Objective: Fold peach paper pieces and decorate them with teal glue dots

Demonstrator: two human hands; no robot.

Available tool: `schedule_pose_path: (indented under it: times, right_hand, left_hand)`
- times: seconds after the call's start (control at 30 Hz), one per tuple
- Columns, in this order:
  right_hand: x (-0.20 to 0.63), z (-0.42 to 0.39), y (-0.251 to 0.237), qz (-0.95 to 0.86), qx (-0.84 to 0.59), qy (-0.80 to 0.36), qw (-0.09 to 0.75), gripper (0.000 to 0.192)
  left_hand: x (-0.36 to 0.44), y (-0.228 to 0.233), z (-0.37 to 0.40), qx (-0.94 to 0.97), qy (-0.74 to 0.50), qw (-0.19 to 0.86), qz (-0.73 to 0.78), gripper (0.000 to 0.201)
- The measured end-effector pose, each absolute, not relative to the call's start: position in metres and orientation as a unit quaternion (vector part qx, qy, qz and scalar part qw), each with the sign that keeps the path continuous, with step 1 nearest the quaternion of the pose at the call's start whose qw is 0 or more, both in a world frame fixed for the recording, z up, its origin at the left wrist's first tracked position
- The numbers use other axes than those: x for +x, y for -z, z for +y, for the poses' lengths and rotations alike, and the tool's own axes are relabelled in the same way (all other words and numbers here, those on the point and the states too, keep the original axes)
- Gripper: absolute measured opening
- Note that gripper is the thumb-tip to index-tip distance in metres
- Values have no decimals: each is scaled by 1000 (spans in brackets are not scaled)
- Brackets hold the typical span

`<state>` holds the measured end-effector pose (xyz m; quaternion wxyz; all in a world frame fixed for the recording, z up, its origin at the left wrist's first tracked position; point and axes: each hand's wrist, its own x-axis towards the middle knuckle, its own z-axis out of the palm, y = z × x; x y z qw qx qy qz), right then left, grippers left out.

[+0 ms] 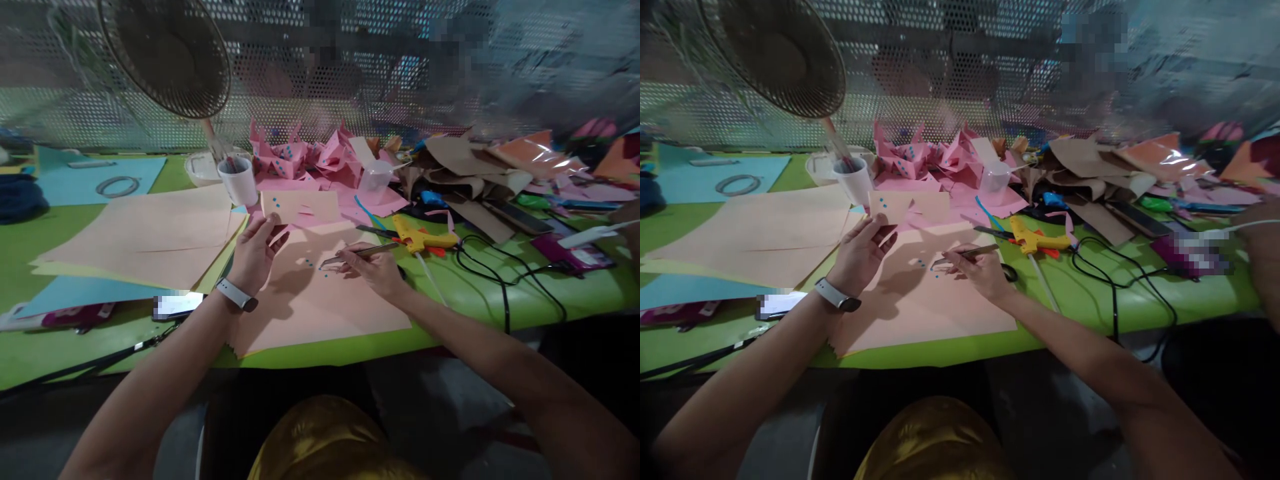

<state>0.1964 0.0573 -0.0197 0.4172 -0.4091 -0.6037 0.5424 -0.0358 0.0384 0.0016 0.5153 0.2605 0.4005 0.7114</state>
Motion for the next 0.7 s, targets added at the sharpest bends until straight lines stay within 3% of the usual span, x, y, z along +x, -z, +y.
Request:
schedule_pose_path:
  times: [0.7]
  right_hand:
    - [197, 54, 23, -642, -363, -543, 402, 29]
  left_hand:
    - [-33, -5, 37, 238, -714, 530, 390, 21]
